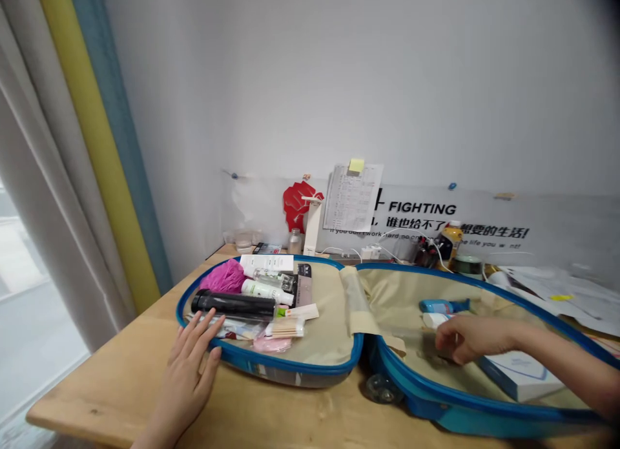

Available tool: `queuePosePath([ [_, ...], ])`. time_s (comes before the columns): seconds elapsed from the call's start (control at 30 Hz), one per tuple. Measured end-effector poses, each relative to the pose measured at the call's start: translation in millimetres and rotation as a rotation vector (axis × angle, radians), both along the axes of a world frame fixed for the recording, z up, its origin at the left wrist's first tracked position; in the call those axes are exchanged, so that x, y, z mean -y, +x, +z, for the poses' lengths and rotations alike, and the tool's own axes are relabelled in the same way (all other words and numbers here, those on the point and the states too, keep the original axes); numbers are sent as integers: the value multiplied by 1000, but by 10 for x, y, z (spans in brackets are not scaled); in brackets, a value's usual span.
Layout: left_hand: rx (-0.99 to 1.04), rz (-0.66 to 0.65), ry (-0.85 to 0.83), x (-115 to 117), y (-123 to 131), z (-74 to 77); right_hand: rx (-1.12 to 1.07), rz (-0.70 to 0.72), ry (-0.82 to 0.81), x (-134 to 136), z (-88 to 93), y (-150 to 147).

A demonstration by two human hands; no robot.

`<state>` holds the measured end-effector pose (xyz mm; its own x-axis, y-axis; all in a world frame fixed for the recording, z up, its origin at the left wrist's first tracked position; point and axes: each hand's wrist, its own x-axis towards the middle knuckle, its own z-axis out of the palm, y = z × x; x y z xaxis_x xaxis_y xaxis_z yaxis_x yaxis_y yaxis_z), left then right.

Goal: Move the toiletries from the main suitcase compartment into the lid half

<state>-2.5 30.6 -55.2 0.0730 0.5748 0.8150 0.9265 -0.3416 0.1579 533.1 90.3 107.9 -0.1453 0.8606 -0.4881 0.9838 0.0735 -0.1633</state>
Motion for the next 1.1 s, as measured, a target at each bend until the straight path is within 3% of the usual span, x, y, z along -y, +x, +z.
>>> queuePosePath([
  [0.17, -10, -3, 19, -10, -3, -12, 162, -38, 76, 71, -178, 186],
  [0.4, 7, 7, 7, -8, -15, -32, 267, -14, 91, 31, -394, 99],
  [0.97, 14, -3, 4, -25, -27, -54, 125, 5, 147, 201, -677, -59],
  [1.1, 19, -9, 11, -31, -25, -44, 98, 17, 121, 191, -656, -94],
])
